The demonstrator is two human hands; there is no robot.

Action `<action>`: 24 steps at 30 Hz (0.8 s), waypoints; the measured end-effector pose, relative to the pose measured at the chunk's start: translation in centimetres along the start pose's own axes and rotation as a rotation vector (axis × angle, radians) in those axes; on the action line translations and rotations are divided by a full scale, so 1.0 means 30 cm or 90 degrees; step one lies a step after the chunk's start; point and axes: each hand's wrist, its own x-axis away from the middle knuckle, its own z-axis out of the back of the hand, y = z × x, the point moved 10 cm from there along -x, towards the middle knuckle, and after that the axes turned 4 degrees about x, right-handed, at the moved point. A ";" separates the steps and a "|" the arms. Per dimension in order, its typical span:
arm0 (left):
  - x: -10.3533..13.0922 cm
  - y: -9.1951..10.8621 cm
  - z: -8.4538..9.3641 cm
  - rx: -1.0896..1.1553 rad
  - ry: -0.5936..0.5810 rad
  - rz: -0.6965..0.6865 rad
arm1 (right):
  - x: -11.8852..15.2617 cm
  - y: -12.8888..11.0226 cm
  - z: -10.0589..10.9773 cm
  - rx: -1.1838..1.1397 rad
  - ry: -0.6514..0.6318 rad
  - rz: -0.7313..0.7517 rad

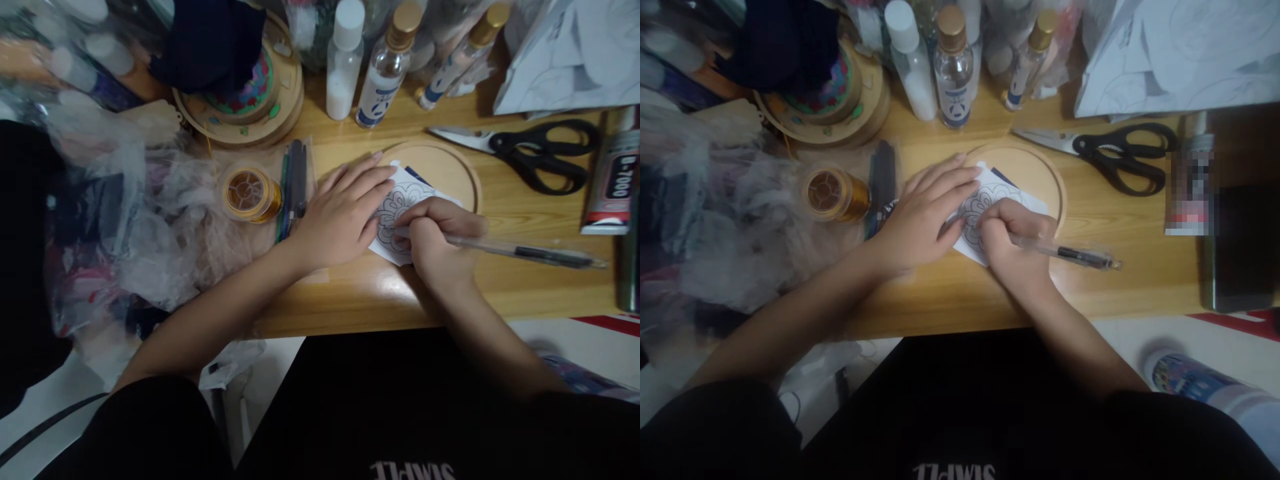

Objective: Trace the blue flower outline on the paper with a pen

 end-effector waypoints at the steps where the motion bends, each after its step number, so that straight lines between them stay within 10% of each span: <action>1: 0.000 -0.001 0.000 0.001 -0.001 0.001 | 0.000 0.004 0.000 -0.004 -0.001 -0.003; 24: 0.000 -0.003 -0.004 -0.002 0.000 -0.006 | -0.001 0.015 0.001 -0.036 0.013 -0.018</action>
